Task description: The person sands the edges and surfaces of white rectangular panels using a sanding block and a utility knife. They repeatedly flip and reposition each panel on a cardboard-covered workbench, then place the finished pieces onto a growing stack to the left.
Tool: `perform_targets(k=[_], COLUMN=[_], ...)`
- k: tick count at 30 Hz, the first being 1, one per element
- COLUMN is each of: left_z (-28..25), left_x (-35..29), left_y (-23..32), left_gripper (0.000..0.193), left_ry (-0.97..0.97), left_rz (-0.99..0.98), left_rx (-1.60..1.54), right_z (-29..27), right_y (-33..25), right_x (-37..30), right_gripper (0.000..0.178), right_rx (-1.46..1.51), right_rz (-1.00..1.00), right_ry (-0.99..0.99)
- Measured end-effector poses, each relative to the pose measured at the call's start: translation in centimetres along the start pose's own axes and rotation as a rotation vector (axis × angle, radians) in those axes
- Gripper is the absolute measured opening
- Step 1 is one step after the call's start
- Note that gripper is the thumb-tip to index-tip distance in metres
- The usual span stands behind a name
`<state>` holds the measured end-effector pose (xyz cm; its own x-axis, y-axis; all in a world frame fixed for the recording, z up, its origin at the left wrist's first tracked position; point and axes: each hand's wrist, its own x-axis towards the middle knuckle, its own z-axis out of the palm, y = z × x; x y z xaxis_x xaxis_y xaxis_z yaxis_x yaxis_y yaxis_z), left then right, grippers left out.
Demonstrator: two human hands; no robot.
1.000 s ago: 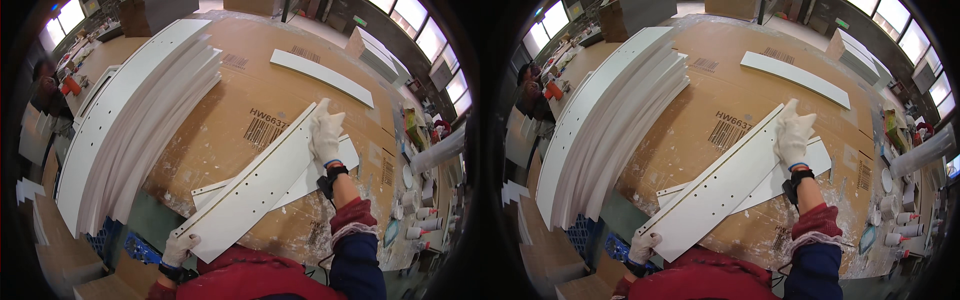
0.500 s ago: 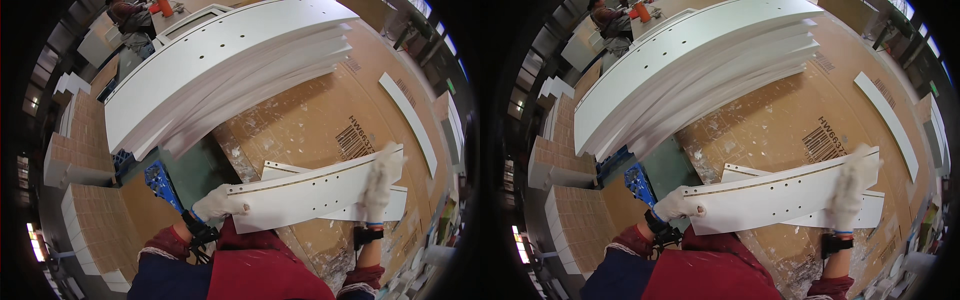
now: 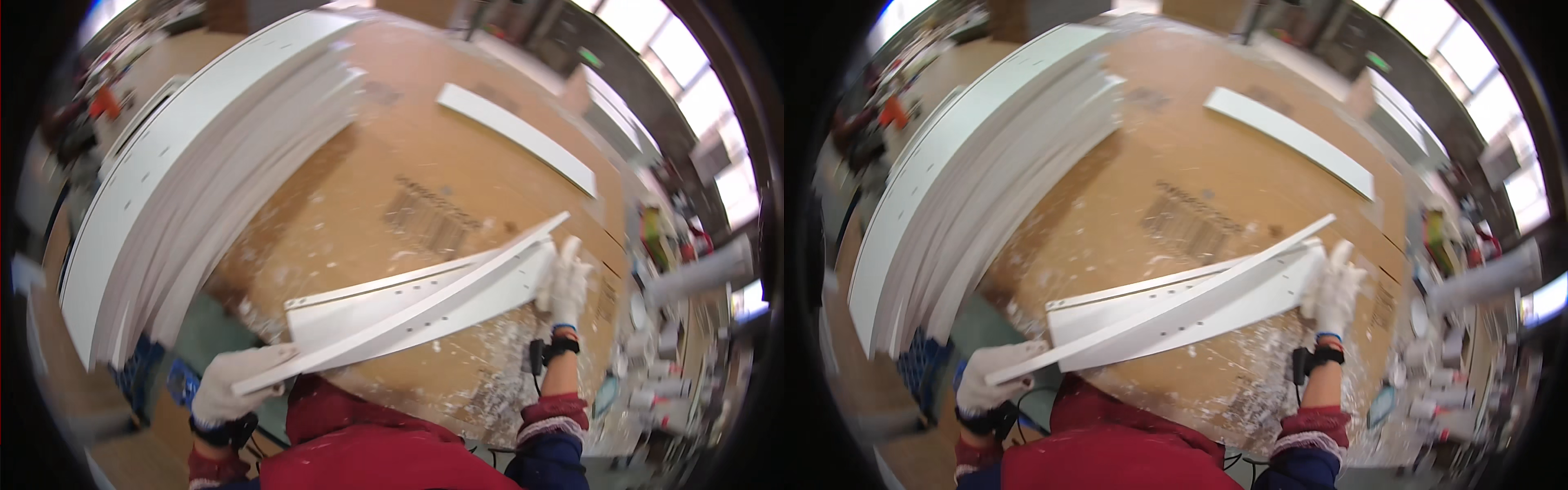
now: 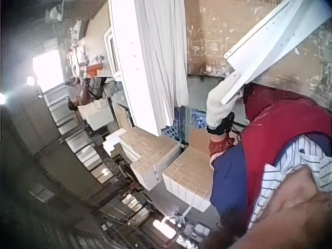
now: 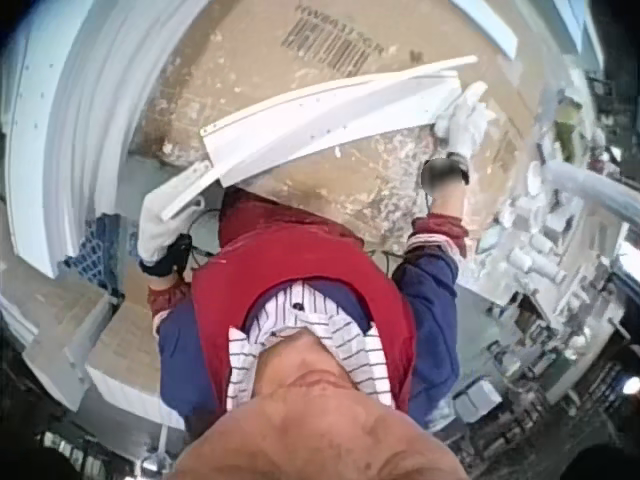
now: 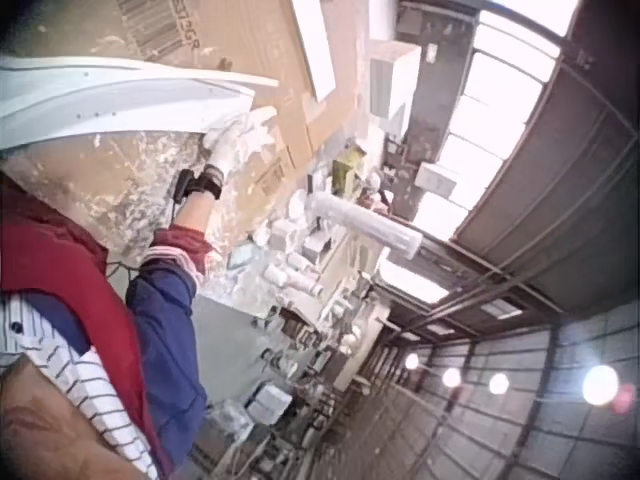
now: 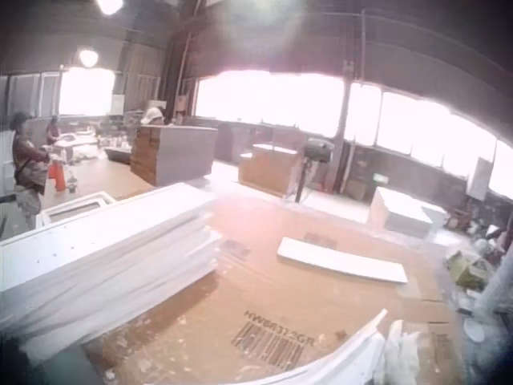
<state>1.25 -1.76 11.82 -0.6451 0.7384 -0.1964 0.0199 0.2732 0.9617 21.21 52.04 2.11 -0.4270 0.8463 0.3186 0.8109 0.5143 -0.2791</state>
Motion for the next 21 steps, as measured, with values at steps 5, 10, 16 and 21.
perform_targets(k=[5, 10, 16, 21], left_z=[0.7, 2.6, 1.5, 0.8], left_x=[-1.1, -0.8, -0.4, -0.1], left_y=[-4.1, -7.8, -11.9, -16.8], left_gripper=[0.035, 0.032, 0.038, 0.043], left_ry=[0.075, 0.051, 0.117, 0.297], left_rz=[0.217, 0.733, 0.81, 0.666], left_rx=[0.471, 0.751, 1.062, 1.199], right_z=[-1.9, -3.1, -6.0, -9.0], right_y=[0.1, 4.7, 8.3, 6.8], right_x=[0.2, 2.8, 6.5, 5.0], right_gripper=[0.046, 0.048, 0.055, 0.042], right_rx=[0.047, 0.169, 0.719, 0.636], right_rz=[0.182, 0.232, 0.285, 0.26], right_ry=[0.08, 0.286, 0.118, -0.15])
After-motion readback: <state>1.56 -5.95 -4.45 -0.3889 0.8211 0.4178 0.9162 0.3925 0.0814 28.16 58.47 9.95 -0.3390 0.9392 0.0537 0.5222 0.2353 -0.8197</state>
